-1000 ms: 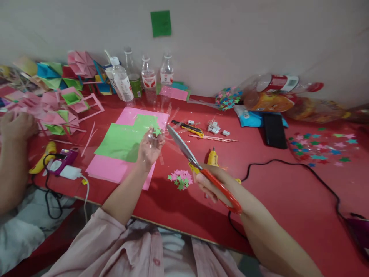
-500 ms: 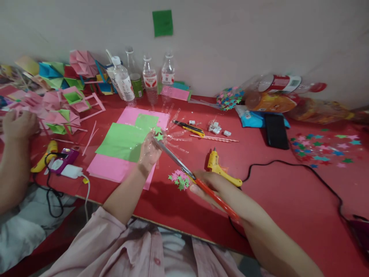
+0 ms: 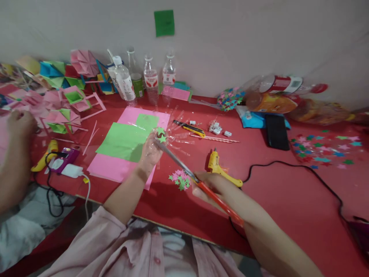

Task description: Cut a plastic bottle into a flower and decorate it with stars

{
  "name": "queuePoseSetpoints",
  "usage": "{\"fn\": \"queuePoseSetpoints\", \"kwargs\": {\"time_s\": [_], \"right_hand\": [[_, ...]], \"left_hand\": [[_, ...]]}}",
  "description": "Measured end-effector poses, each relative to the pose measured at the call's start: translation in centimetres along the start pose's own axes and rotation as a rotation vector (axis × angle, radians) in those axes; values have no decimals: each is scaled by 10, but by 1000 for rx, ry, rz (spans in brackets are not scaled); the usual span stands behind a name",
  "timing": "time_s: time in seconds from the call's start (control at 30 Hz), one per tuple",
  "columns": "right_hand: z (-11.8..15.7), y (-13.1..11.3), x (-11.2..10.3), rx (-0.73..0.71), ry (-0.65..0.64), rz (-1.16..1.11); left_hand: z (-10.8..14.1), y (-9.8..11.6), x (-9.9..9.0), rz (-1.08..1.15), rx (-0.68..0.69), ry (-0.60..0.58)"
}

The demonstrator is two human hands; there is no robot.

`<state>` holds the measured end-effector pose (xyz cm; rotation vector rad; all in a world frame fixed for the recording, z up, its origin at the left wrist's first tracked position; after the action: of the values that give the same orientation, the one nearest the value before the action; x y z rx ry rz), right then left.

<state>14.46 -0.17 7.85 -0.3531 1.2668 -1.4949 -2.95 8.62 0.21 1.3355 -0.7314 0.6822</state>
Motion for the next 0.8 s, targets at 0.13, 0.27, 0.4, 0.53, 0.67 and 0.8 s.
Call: {"fn": "queuePoseSetpoints", "kwargs": {"time_s": [0.13,0.27,0.4,0.53,0.67,0.8], "right_hand": [[8,6,-17,-78,234,-265],[16,11,-33,-110,431,-304],[12,20,-38,-59,444,-303],[8,26,-36,-16,392,-330],[11,16,-29,-24,278,-323],[11,14,-21,18,143,-292]], "left_hand": [[-1,-1,6,98,7,-31],[0,-1,9,103,-6,-42],[0,-2,7,95,-12,-52],[-1,-3,8,111,-26,-74],[-2,-1,8,89,-14,-49],[-3,0,1,1,-22,25]]}}
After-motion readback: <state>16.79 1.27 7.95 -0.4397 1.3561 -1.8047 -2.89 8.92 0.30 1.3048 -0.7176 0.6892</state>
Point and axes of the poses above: each hand's wrist, its own z-axis away from the middle knuckle, its own x-axis out of the palm, y = z × x, the point moved 6 cm from there along -z, towards the middle knuckle, and after that the axes turned 15 degrees about -y, right-handed, at the moved point
